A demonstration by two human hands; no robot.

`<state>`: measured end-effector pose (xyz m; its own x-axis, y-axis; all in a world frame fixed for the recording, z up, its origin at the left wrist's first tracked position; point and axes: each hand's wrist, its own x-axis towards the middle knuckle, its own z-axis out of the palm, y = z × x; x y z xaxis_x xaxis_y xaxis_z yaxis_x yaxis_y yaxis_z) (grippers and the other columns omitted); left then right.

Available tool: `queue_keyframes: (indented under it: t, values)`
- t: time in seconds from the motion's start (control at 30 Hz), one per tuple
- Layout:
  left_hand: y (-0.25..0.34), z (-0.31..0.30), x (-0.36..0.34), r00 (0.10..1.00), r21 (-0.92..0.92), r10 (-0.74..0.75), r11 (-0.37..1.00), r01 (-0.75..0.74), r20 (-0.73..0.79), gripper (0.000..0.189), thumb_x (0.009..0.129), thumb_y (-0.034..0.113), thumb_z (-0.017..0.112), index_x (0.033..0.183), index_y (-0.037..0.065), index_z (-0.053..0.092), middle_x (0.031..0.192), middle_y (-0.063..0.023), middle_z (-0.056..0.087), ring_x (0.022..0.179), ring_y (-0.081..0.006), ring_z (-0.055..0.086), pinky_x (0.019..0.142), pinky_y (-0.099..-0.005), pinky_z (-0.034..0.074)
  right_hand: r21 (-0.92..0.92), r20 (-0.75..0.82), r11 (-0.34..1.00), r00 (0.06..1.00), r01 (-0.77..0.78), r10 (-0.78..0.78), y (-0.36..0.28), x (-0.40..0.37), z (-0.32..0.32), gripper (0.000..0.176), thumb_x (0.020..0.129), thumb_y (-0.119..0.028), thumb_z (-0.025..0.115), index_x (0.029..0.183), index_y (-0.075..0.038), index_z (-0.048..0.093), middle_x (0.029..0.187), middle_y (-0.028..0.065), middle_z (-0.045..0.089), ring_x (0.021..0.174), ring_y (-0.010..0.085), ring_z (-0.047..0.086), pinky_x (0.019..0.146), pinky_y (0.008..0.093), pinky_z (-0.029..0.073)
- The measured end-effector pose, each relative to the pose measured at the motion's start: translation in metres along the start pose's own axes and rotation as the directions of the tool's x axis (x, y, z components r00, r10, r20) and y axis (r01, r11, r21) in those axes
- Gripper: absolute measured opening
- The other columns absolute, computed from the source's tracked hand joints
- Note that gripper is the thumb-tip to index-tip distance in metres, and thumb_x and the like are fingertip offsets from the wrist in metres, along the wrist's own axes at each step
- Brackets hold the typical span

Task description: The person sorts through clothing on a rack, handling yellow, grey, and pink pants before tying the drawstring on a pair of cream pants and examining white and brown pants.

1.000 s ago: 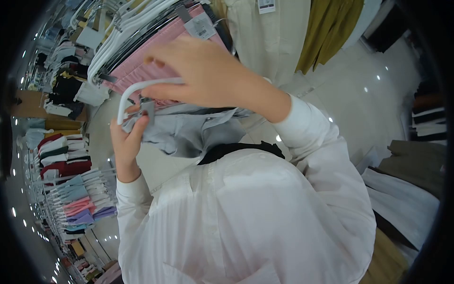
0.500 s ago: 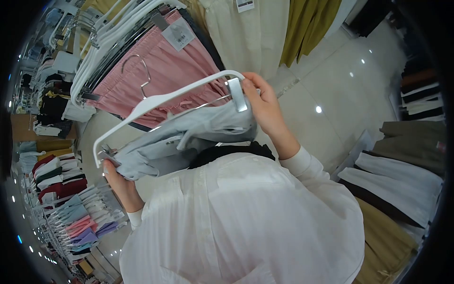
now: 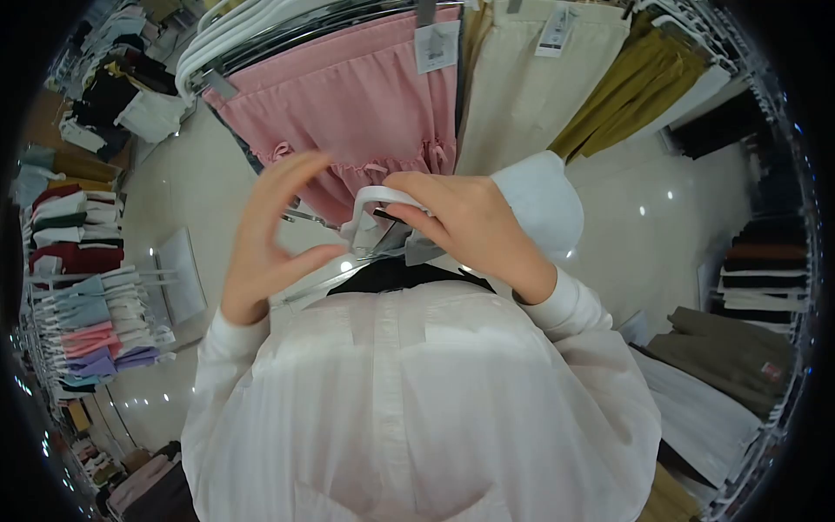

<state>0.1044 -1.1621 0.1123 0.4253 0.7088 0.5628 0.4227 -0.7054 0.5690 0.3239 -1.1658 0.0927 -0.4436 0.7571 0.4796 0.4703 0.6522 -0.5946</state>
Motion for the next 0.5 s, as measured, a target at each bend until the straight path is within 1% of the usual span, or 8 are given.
queue_keyframes:
  t: [0.03, 0.07, 0.13, 0.2, 0.27, 0.3, 0.37, 0.5]
  values:
    - [-0.004, 0.012, 0.014, 0.996, 0.048, 0.090, 0.995, -0.090, -0.006, 0.049, 0.064, 0.029, 0.071, 0.101, 0.001, 0.057, 0.090, -0.0122, 0.060, 0.080, -0.0279, 0.056, 0.076, -0.0331, 0.043, 0.001, 0.013, 1.000, 1.000, 0.005, -0.005, -0.002, 0.003, -0.002, 0.023, 0.076, -0.013, 0.062, 0.096, -0.003, 0.057, 0.077, 0.0104, 0.060, 0.059, 0.0260, 0.056, 0.054, 0.0292, 0.044]
    - [-0.016, 0.019, 0.022, 0.997, 0.044, 0.082, 0.996, -0.081, -0.013, 0.049, 0.064, 0.029, 0.071, 0.101, 0.001, 0.057, 0.090, -0.0122, 0.060, 0.080, -0.0279, 0.056, 0.076, -0.0331, 0.043, 0.007, 0.037, 1.000, 0.999, -0.013, 0.013, -0.003, 0.005, -0.005, 0.023, 0.076, -0.014, 0.063, 0.095, -0.004, 0.057, 0.077, 0.0103, 0.060, 0.059, 0.0252, 0.057, 0.054, 0.0285, 0.044]
    - [-0.037, 0.034, 0.030, 0.944, -0.261, 0.059, 0.965, 0.030, 0.325, 0.039, 0.065, 0.028, 0.071, 0.091, 0.002, 0.059, 0.078, -0.0112, 0.060, 0.067, -0.0261, 0.056, 0.063, -0.0326, 0.045, 0.006, 0.071, 0.999, 0.997, -0.041, 0.041, -0.006, 0.011, -0.012, 0.022, 0.075, -0.014, 0.063, 0.094, -0.004, 0.057, 0.077, 0.0103, 0.060, 0.060, 0.0244, 0.057, 0.055, 0.0279, 0.044]
    - [-0.035, 0.038, 0.034, 0.927, -0.286, 0.026, 0.954, 0.089, 0.373, 0.035, 0.066, 0.028, 0.070, 0.087, 0.002, 0.059, 0.073, -0.0110, 0.059, 0.062, -0.0251, 0.055, 0.058, -0.0324, 0.043, 0.051, 0.066, 0.982, 0.982, -0.182, 0.178, -0.009, 0.016, -0.019, 0.025, 0.073, -0.014, 0.066, 0.095, -0.005, 0.057, 0.075, 0.0085, 0.059, 0.059, 0.0222, 0.057, 0.055, 0.0268, 0.044]
    - [-0.033, 0.037, 0.038, 0.886, -0.310, -0.047, 0.927, 0.210, 0.460, 0.028, 0.068, 0.026, 0.069, 0.079, 0.002, 0.058, 0.066, -0.0105, 0.055, 0.053, -0.0213, 0.049, 0.051, -0.0307, 0.038, 0.071, 0.056, 0.973, 0.975, -0.218, 0.214, -0.007, 0.015, -0.023, 0.027, 0.072, -0.013, 0.067, 0.095, -0.005, 0.057, 0.075, 0.0077, 0.059, 0.061, 0.0210, 0.058, 0.057, 0.0262, 0.044]
    - [-0.037, 0.042, 0.036, 0.884, -0.318, -0.038, 0.925, 0.208, 0.467, 0.028, 0.068, 0.026, 0.069, 0.079, 0.002, 0.058, 0.066, -0.0105, 0.055, 0.053, -0.0213, 0.049, 0.051, -0.0307, 0.038, 0.097, 0.044, 0.965, 0.970, -0.242, 0.239, -0.006, 0.014, -0.024, 0.028, 0.071, -0.013, 0.068, 0.095, -0.005, 0.056, 0.075, 0.0069, 0.058, 0.062, 0.0198, 0.058, 0.058, 0.0256, 0.044]
    - [-0.047, 0.054, 0.033, 0.910, -0.550, -0.002, 0.796, 0.253, 0.416, 0.025, 0.069, 0.021, 0.069, 0.079, 0.000, 0.057, 0.064, -0.0090, 0.052, 0.053, -0.0165, 0.045, 0.051, -0.0276, 0.037, 0.151, 0.037, 0.957, 0.969, -0.249, 0.246, -0.002, 0.010, -0.023, 0.029, 0.070, -0.011, 0.068, 0.095, -0.004, 0.056, 0.076, 0.0064, 0.058, 0.064, 0.0180, 0.058, 0.059, 0.0248, 0.044]
    - [-0.048, 0.058, 0.034, 0.921, -0.549, 0.006, 0.805, 0.227, 0.390, 0.022, 0.070, 0.017, 0.069, 0.078, -0.001, 0.057, 0.063, -0.0077, 0.051, 0.054, -0.0130, 0.043, 0.051, -0.0265, 0.036, 0.300, 0.024, 0.912, 0.957, -0.282, 0.288, 0.008, -0.008, -0.027, 0.033, 0.068, -0.007, 0.069, 0.098, -0.003, 0.055, 0.080, 0.0062, 0.059, 0.067, 0.0124, 0.056, 0.062, 0.0220, 0.043]
